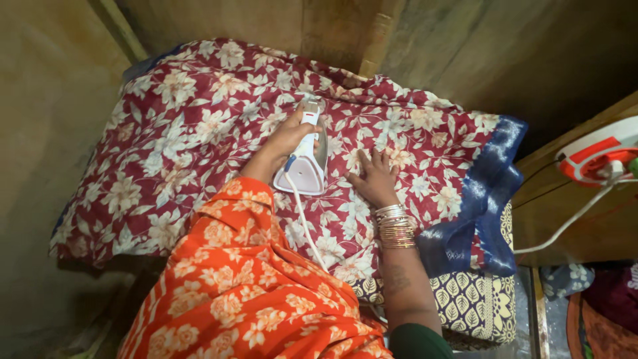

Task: The person irons a floral fabric by hand using a steam iron on a padded surface, moving the iron across the material while smoothing it with their other hand.

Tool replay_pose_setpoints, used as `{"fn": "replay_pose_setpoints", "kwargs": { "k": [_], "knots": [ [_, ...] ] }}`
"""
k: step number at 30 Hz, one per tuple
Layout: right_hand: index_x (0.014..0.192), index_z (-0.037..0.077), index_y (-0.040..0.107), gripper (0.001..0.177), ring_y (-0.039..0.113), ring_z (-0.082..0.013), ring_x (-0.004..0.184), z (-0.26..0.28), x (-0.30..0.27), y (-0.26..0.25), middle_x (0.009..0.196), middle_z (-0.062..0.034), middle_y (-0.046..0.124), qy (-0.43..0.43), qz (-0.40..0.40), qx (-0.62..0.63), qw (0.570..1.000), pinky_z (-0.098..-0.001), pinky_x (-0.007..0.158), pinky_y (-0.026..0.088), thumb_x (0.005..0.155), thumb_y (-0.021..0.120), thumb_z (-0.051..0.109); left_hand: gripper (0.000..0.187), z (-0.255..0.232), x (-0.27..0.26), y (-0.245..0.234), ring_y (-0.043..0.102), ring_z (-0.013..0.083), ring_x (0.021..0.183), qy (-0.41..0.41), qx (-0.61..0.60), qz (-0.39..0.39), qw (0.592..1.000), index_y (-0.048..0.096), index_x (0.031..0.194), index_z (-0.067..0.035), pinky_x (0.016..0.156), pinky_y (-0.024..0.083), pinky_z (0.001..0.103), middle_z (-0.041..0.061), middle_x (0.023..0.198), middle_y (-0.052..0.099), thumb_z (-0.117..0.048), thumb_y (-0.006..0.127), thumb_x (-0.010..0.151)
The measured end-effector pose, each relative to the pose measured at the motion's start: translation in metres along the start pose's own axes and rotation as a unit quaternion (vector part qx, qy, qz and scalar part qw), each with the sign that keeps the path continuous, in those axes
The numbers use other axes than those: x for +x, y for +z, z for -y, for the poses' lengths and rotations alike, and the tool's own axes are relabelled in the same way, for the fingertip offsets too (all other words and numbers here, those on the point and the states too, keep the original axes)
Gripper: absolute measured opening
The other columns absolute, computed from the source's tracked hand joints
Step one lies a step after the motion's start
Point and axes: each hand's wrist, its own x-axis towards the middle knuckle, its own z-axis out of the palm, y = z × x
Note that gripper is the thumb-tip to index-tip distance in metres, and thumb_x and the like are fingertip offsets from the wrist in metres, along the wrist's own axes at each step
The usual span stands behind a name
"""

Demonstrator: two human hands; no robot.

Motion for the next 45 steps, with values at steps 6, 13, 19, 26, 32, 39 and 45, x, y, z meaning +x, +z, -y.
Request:
{"fn": "replay_pose_setpoints", "kwargs": {
  "k": [6, 13, 19, 26, 32, 39, 45],
  "knots": [
    [0.153, 0.023, 0.047, 0.085, 0.015, -0.0451, 0.154, -0.005, 0.003, 0.005, 0.164, -0.0228, 0.027, -0.001, -0.011, 0.0, 1.0, -0.0696, 0.118, 0.006, 0.082, 0.068, 0.064, 0.068, -0.014, -0.082, -0.02, 0.069, 0.0153, 0.07, -0.02, -0.011, -0.026, 0.999, 0.037, 0.16, -0.014, 0.059, 0.059, 0.028, 0.009, 0.101, 0.068, -0.005, 0.055, 0.095],
    [0.153, 0.023, 0.047, 0.085, 0.016, -0.045, 0.154, -0.007, 0.004, 0.009, 0.165, -0.0225, 0.028, 0.007, -0.012, 0.008, 1.0, -0.0694, 0.119, 0.005, 0.081, 0.069, 0.063, 0.08, -0.021, -0.12, -0.043, 0.064, 0.0138, 0.066, -0.067, -0.037, -0.014, 0.997, 0.024, 0.165, -0.022, 0.057, 0.057, 0.028, 0.009, 0.11, 0.068, -0.001, 0.052, 0.092],
    [0.153, 0.023, 0.048, 0.085, 0.015, -0.0457, 0.153, -0.004, 0.003, 0.006, 0.164, -0.0234, 0.028, 0.003, -0.016, 0.011, 1.0, -0.0689, 0.119, 0.005, 0.081, 0.07, 0.063, 0.074, -0.017, -0.081, -0.053, 0.065, 0.0145, 0.067, -0.042, -0.042, 0.003, 0.998, 0.028, 0.164, -0.016, 0.058, 0.057, 0.029, 0.01, 0.109, 0.069, -0.004, 0.053, 0.095],
    [0.152, 0.023, 0.048, 0.084, 0.016, -0.046, 0.153, -0.003, 0.004, 0.005, 0.163, -0.0238, 0.029, 0.004, -0.014, 0.001, 1.0, -0.0697, 0.118, 0.005, 0.082, 0.07, 0.063, 0.075, -0.025, -0.038, -0.052, 0.069, 0.0154, 0.072, -0.007, -0.003, -0.033, 0.999, 0.021, 0.163, -0.012, 0.062, 0.06, 0.03, 0.01, 0.106, 0.072, -0.008, 0.054, 0.095],
    [0.153, 0.021, 0.048, 0.085, 0.016, -0.0467, 0.153, -0.004, 0.003, 0.003, 0.163, -0.0241, 0.03, -0.009, -0.018, 0.012, 1.0, -0.0699, 0.118, 0.006, 0.082, 0.07, 0.062, 0.066, -0.021, -0.053, -0.05, 0.069, 0.0164, 0.073, 0.012, 0.004, -0.037, 0.999, 0.035, 0.158, -0.005, 0.059, 0.059, 0.03, 0.011, 0.105, 0.069, -0.003, 0.057, 0.096],
    [0.152, 0.022, 0.049, 0.084, 0.018, -0.046, 0.153, -0.007, 0.005, 0.006, 0.163, -0.0236, 0.03, -0.004, -0.017, 0.004, 1.0, -0.0704, 0.118, 0.005, 0.081, 0.071, 0.06, 0.075, -0.031, -0.126, -0.048, 0.064, 0.0144, 0.062, -0.044, -0.033, -0.044, 0.998, 0.026, 0.161, -0.018, 0.052, 0.054, 0.028, 0.011, 0.102, 0.069, -0.003, 0.055, 0.094],
    [0.152, 0.022, 0.049, 0.084, 0.019, -0.0456, 0.153, -0.007, 0.006, 0.008, 0.163, -0.0232, 0.031, -0.005, -0.021, 0.0, 1.0, -0.0707, 0.118, 0.006, 0.08, 0.071, 0.06, 0.082, -0.032, -0.129, -0.052, 0.065, 0.0131, 0.064, -0.044, -0.016, -0.036, 0.998, 0.017, 0.166, -0.021, 0.055, 0.056, 0.028, 0.01, 0.108, 0.069, -0.002, 0.052, 0.094]
  ]
}}
